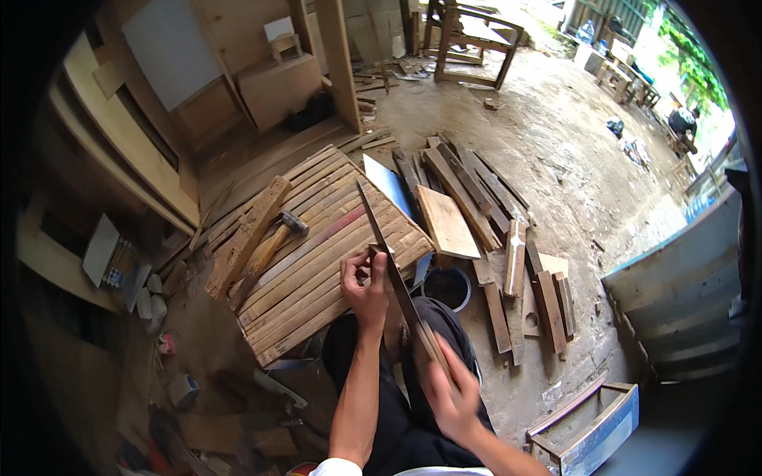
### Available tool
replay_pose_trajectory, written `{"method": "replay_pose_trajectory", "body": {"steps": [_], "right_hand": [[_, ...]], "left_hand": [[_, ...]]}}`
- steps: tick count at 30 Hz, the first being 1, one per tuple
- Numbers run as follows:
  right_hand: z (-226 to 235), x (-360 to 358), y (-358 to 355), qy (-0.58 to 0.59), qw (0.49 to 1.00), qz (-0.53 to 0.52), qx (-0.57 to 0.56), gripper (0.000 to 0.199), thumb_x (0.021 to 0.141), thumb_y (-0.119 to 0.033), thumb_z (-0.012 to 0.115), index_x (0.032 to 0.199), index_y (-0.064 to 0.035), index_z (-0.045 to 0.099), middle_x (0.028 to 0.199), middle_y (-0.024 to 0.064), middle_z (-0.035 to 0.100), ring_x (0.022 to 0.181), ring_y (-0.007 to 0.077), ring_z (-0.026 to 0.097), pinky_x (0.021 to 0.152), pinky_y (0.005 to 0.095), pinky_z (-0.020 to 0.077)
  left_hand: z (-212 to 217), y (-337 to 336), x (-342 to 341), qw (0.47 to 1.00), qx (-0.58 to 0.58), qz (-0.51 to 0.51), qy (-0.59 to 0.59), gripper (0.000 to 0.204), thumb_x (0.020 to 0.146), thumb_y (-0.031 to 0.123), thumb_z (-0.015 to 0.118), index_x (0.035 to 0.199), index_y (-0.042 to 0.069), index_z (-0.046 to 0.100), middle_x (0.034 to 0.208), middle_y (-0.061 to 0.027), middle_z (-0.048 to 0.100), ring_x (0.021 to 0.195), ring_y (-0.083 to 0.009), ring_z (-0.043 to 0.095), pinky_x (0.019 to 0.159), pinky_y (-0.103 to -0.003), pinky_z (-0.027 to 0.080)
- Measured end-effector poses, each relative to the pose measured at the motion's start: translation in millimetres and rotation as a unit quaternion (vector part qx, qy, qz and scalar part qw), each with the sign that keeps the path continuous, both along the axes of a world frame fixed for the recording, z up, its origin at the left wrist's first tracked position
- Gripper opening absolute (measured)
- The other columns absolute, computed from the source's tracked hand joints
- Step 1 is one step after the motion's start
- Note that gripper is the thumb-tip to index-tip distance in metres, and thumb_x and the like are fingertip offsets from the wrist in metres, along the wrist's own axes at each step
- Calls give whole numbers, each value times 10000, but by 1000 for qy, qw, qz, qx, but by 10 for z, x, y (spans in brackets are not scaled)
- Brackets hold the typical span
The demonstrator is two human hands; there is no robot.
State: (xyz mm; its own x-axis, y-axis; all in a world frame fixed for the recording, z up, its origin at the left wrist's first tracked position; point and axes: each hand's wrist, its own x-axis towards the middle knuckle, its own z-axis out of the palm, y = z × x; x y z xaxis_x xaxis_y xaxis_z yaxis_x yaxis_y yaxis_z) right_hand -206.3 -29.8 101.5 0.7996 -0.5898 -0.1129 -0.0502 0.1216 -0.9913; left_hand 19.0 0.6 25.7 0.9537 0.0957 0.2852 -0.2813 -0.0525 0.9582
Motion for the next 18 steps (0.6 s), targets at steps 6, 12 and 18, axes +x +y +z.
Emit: {"method": "replay_pose_trajectory", "body": {"steps": [6, 12, 18], "right_hand": [[246, -894, 110, -11, 997, 23, -72, 509, 975, -117, 487, 1422, 120, 434, 1225, 255, 653, 1025, 225, 685, 847, 273, 534], [-52, 963, -214, -71, 995, 17, -73, 419, 994, -94, 545, 1369, 88, 509, 1203, 236, 678, 1067, 216, 666, 924, 312, 498], [330, -499, 44, -79, 993, 81, -25, 485, 1027, -62, 423, 1471, 104, 321, 1435, 313, 421, 1278, 361, 444, 1065, 426, 357]], "left_hand": [[-35, 0, -37, 996, -2, -11, -87, 184, 932, 173, 715, 1069, 50, 703, 1144, -86, 662, 1038, -221, 614, 869, -335, 470], [27, -47, 19, 987, -56, -23, -149, 99, 920, 34, 700, 1019, 27, 704, 1093, -111, 682, 1021, -239, 642, 903, -336, 496], [-19, -23, 9, 984, -35, -45, -167, 66, 914, 6, 694, 977, 22, 682, 1074, -99, 666, 1027, -237, 641, 897, -342, 510]]}}
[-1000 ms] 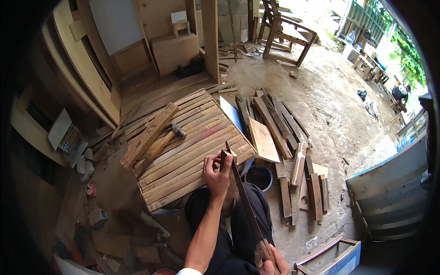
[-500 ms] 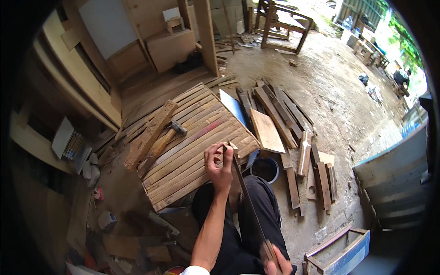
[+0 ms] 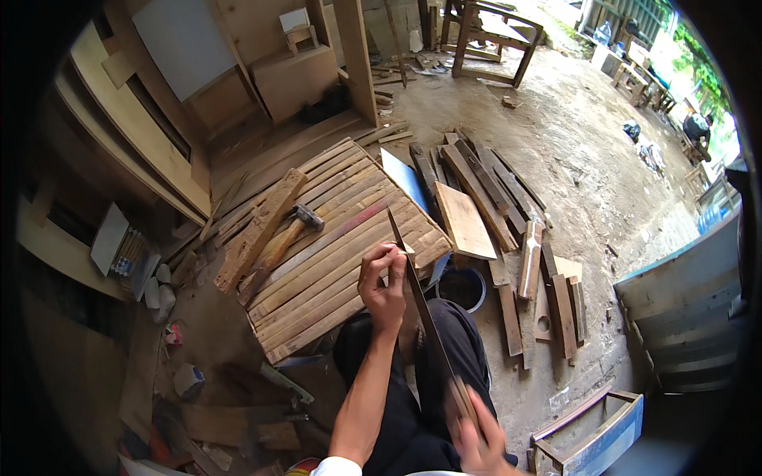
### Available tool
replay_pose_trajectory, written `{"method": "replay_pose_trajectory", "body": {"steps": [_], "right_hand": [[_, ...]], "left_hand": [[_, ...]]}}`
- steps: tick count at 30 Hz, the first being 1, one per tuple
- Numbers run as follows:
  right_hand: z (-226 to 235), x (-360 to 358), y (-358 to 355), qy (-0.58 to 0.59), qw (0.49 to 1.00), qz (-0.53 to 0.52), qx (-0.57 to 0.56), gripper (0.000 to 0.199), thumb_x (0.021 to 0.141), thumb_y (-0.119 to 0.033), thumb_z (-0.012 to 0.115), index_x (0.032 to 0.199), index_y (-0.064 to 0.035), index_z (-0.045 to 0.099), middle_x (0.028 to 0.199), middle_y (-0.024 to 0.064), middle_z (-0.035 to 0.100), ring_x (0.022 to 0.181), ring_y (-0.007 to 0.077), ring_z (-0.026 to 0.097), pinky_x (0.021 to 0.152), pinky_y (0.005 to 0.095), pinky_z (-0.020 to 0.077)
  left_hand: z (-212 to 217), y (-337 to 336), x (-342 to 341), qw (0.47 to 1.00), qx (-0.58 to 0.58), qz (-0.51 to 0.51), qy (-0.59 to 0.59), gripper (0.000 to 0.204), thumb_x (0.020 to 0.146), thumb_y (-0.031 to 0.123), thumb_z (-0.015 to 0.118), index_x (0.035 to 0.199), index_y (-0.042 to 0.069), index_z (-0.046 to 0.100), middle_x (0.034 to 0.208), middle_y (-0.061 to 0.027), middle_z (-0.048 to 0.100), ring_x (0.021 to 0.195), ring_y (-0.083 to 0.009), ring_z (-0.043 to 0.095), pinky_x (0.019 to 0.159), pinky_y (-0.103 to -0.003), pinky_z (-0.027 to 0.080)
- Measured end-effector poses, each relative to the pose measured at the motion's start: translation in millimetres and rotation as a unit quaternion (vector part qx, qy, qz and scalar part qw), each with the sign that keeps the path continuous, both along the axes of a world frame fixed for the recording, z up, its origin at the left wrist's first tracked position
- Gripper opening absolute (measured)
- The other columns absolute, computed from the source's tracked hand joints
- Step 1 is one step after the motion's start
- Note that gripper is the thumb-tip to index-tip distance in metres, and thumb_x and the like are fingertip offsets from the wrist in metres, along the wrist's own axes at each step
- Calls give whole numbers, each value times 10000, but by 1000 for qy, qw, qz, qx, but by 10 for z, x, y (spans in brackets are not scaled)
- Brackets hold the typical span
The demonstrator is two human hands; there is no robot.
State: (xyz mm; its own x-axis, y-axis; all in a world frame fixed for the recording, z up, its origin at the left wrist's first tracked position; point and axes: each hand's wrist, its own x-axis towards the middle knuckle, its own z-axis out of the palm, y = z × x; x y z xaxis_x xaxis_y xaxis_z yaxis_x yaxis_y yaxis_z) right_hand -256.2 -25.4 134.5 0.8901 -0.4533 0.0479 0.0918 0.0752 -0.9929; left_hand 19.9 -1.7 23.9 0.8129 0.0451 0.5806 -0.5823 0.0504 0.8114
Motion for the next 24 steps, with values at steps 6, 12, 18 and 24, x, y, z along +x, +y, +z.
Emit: {"method": "replay_pose_trajectory", "body": {"steps": [6, 12, 18, 24], "right_hand": [[9, 645, -98, -23, 992, -52, -111, 455, 983, -31, 513, 1415, 91, 441, 1231, 294, 616, 1039, 277, 662, 863, 333, 504], [-335, 1396, -233, 12, 995, -69, -78, 438, 1007, -84, 526, 1420, 51, 482, 1154, 143, 654, 981, 158, 616, 840, 266, 489], [71, 45, -37, 33, 997, 56, 35, 531, 1043, -56, 380, 1514, 122, 213, 1528, 359, 313, 1430, 437, 339, 1170, 471, 282], [-128, 1466, -280, 5, 991, -107, -81, 421, 1020, -118, 508, 1394, 75, 507, 1296, 157, 640, 1038, 144, 632, 877, 249, 493]], "left_hand": [[9, -6, 5, 1000, 13, -19, 6, 119, 948, 20, 661, 1066, 23, 649, 1121, -93, 650, 1018, -194, 622, 861, -301, 497], [106, -8, 12, 999, 15, -31, -23, 117, 921, 11, 670, 1036, 28, 654, 1078, -113, 669, 1058, -275, 633, 954, -387, 486], [21, -52, 28, 996, 72, -18, -53, 93, 953, 38, 649, 1044, 18, 653, 1101, -98, 661, 1094, -250, 624, 961, -356, 475], [55, -71, -17, 999, 38, -35, -15, 92, 958, 56, 659, 1043, 22, 655, 1110, -101, 661, 1043, -215, 631, 910, -326, 493]]}}
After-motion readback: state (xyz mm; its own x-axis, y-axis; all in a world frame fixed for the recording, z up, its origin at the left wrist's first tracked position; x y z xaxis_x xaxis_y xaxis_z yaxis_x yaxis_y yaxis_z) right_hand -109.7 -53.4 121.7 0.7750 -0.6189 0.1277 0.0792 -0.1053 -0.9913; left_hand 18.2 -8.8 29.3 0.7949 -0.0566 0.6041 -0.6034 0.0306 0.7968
